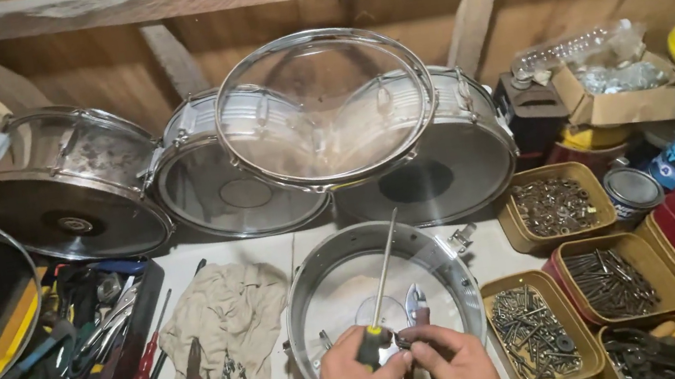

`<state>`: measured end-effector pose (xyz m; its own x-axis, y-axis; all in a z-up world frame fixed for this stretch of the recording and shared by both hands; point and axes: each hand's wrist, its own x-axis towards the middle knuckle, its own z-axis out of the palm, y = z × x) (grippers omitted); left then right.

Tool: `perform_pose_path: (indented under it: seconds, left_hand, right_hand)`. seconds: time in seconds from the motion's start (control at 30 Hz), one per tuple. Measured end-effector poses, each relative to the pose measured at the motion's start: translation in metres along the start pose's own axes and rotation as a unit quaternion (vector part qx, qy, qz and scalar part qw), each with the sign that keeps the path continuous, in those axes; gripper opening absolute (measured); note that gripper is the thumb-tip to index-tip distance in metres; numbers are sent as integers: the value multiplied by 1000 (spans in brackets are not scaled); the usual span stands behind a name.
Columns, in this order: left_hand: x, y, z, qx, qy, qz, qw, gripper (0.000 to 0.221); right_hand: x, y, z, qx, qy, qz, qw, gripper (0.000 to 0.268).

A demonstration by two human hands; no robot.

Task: Repairing a drum shell by installing hardware using a screwdriver and pliers

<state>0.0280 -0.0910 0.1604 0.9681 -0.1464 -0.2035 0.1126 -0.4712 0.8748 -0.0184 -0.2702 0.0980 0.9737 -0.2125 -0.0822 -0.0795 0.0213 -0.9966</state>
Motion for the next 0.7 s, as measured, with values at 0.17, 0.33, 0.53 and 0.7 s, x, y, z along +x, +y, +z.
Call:
perform_pose_path:
  seconds: [0.17, 0.33, 0.53, 0.7]
  left_hand:
    - [5, 7, 11, -103, -21, -49, 993, 17]
    - [7, 6, 18, -233, -30, -89, 968, 16]
    - [17, -9, 21, -352, -27, -66, 933, 18]
    - [25, -12, 10, -477, -50, -94, 872, 20]
  right_hand:
    - [-3, -6, 0, 27, 20, 3, 999, 35]
    - [-5, -21, -3, 49, 16, 21, 998, 34]
    - [-1, -30, -5, -159, -37, -129, 978, 33]
    - [-13, -87, 5, -68, 35, 92, 993, 84]
